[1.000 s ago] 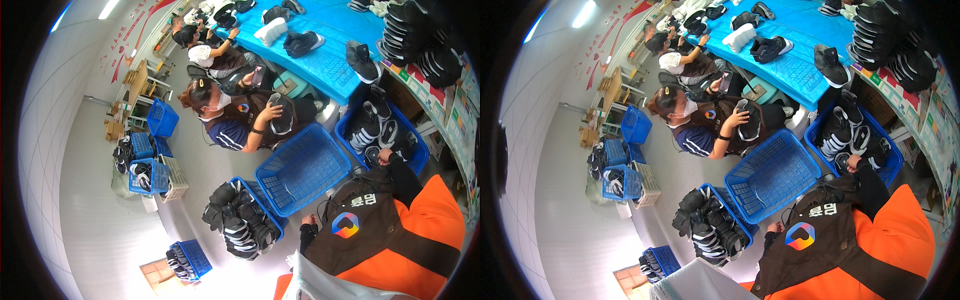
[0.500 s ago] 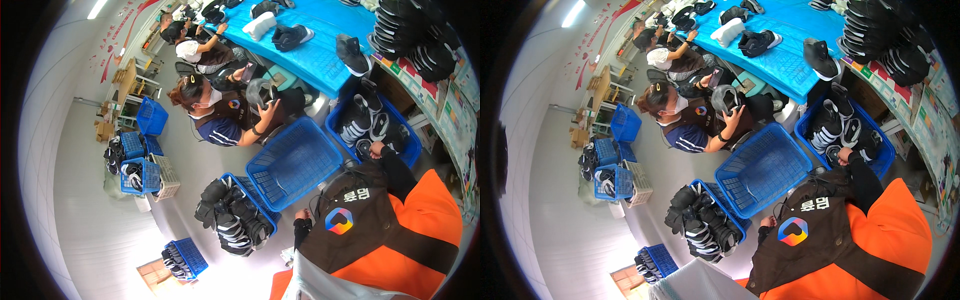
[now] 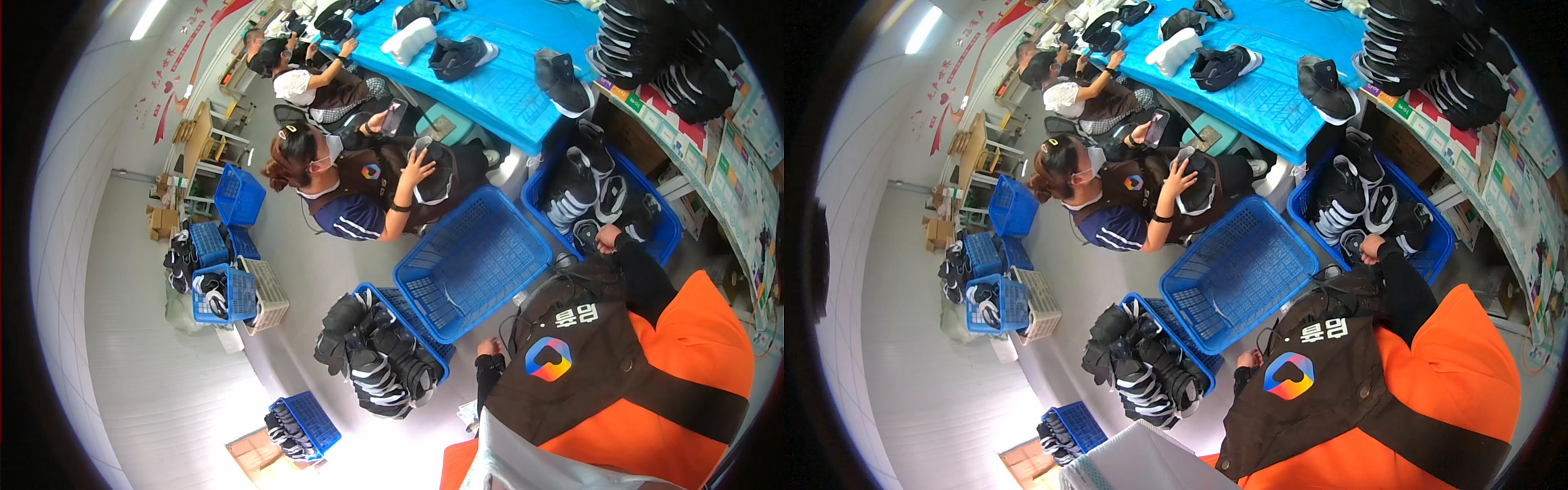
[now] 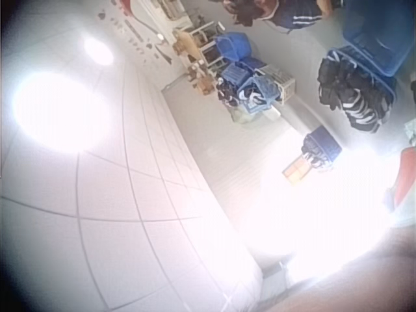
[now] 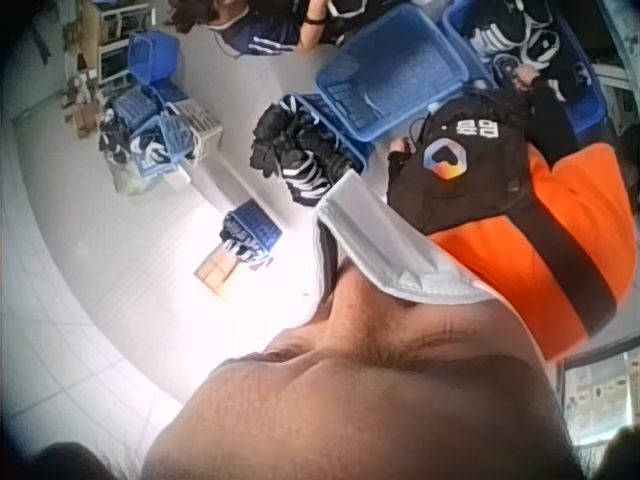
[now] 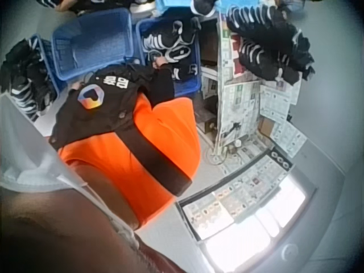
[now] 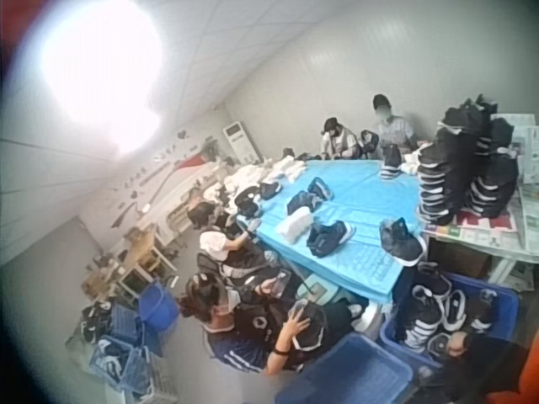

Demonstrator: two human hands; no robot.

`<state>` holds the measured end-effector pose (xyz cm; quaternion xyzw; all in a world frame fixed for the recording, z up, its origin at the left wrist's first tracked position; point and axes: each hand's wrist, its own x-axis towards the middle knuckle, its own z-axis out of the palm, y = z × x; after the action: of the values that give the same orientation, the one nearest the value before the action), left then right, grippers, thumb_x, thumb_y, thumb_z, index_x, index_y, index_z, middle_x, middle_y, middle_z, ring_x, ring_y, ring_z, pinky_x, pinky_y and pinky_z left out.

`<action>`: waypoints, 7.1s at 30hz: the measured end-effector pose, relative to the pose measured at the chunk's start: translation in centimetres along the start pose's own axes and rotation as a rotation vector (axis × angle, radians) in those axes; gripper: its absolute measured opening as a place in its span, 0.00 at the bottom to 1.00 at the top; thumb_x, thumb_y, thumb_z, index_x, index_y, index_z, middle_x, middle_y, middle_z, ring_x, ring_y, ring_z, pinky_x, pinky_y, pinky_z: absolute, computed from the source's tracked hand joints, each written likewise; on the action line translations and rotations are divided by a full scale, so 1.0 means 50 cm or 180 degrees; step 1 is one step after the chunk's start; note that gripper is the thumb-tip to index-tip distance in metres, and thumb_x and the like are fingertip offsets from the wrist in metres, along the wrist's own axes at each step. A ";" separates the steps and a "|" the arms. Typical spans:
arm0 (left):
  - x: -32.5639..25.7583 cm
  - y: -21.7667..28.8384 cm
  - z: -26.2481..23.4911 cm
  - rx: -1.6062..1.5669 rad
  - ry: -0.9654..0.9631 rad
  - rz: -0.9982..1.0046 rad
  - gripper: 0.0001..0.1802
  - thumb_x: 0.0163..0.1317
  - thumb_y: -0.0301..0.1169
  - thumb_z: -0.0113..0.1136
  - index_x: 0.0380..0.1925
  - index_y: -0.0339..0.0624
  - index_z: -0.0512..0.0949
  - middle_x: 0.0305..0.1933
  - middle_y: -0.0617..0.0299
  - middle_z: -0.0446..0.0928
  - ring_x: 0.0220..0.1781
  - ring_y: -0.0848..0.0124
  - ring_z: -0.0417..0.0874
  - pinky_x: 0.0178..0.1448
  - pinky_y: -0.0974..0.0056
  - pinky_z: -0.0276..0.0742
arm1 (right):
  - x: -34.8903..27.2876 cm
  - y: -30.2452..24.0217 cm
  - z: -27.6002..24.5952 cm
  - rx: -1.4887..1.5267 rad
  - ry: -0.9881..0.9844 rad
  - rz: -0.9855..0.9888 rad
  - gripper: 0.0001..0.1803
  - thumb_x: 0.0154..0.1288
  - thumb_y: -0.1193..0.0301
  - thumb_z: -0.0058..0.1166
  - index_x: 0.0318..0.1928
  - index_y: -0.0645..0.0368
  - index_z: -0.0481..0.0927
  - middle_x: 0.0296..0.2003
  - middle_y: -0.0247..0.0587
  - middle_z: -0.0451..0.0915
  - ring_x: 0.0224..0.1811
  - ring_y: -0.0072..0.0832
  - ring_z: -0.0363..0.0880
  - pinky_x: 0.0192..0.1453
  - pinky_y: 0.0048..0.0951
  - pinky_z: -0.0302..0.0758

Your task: The person handles black shoes, using a handheld tool on the edges of the soles and placing them into blue plastic crates. They also scan a QR code on a box using a mobile phone.

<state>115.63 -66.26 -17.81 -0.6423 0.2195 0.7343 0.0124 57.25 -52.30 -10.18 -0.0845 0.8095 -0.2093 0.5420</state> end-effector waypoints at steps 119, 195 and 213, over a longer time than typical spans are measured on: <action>0.021 -0.029 0.006 -0.0056 0.0006 -0.0135 0.17 0.72 0.36 0.48 0.28 0.36 0.77 0.22 0.57 0.75 0.21 0.62 0.76 0.28 0.58 0.74 | -0.039 0.011 0.006 -0.0190 -0.0152 0.0061 0.18 0.68 0.66 0.50 0.28 0.66 0.85 0.22 0.47 0.85 0.15 0.34 0.81 0.17 0.32 0.76; 0.023 -0.034 0.018 0.0219 0.0193 0.0045 0.14 0.69 0.31 0.47 0.46 0.40 0.81 0.29 0.58 0.80 0.24 0.67 0.79 0.26 0.61 0.76 | -0.102 -0.029 -0.005 -0.0201 -0.0071 0.0112 0.17 0.67 0.67 0.53 0.25 0.67 0.84 0.20 0.45 0.84 0.14 0.32 0.80 0.17 0.33 0.77; 0.046 -0.052 -0.046 0.0928 0.0037 -0.0292 0.17 0.70 0.34 0.50 0.53 0.37 0.78 0.27 0.55 0.79 0.24 0.61 0.80 0.29 0.58 0.77 | -0.259 -0.098 0.015 0.0305 0.0440 -0.0767 0.10 0.68 0.66 0.54 0.37 0.61 0.80 0.26 0.36 0.83 0.24 0.23 0.81 0.28 0.26 0.78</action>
<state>118.18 -65.29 -20.98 -0.6472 0.2943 0.6896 0.1378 62.66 -52.19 2.61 -0.1406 0.8180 -0.3165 0.4593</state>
